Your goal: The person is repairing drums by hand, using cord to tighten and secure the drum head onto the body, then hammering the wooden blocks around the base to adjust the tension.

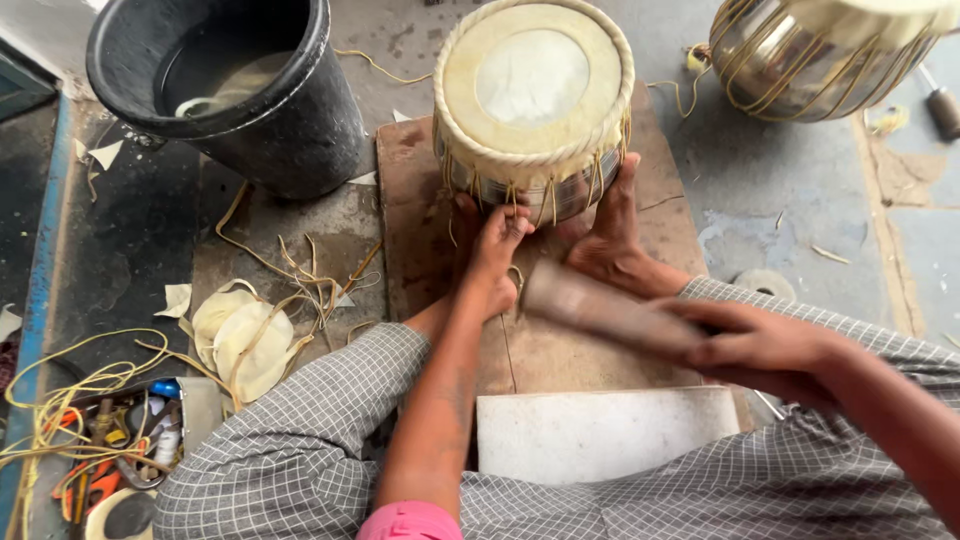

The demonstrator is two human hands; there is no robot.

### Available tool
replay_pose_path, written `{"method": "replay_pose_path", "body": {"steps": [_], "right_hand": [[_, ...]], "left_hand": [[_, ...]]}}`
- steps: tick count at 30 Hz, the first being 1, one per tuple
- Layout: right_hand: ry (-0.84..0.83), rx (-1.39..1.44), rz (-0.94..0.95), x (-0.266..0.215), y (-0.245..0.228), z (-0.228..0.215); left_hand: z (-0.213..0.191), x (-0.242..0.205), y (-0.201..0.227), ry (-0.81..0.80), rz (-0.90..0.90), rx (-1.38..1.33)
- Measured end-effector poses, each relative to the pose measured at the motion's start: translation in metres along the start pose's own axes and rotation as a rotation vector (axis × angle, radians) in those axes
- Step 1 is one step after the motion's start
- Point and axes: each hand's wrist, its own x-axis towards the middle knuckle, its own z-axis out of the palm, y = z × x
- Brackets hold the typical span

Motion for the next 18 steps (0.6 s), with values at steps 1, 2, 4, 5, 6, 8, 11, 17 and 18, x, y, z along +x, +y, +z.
{"method": "replay_pose_path", "body": {"steps": [1,2,4,5,6,8,11,17,18], "right_hand": [[0.0,-0.009,0.002,-0.003,-0.009,-0.003],[0.133,0.518,0.188,-0.006,-0.021,-0.001],[0.261,1.03,0.381,0.003,-0.045,-0.002],[0.419,0.762,0.501,0.016,-0.057,0.001],[0.568,0.486,0.615,0.031,-0.069,0.003],[0.561,0.303,0.606,0.06,-0.086,0.003],[0.614,0.083,0.426,0.069,-0.103,-0.003],[0.896,-0.285,0.027,0.085,-0.065,-0.013],[0.893,-0.493,0.026,0.104,-0.045,-0.012]], "left_hand": [[0.011,-0.003,-0.002,0.053,0.082,-0.033],[0.021,-0.004,-0.003,0.051,0.089,-0.038],[0.047,-0.007,-0.002,0.419,0.186,0.207],[0.056,-0.003,0.003,0.427,0.195,0.199],[0.064,0.002,0.007,0.481,0.129,0.089],[0.069,0.005,0.017,0.535,0.066,-0.026],[0.067,0.003,0.022,0.511,0.005,-0.076],[0.063,-0.002,0.008,0.55,-0.011,-0.018],[0.062,-0.003,0.007,0.531,0.031,-0.014]]}}
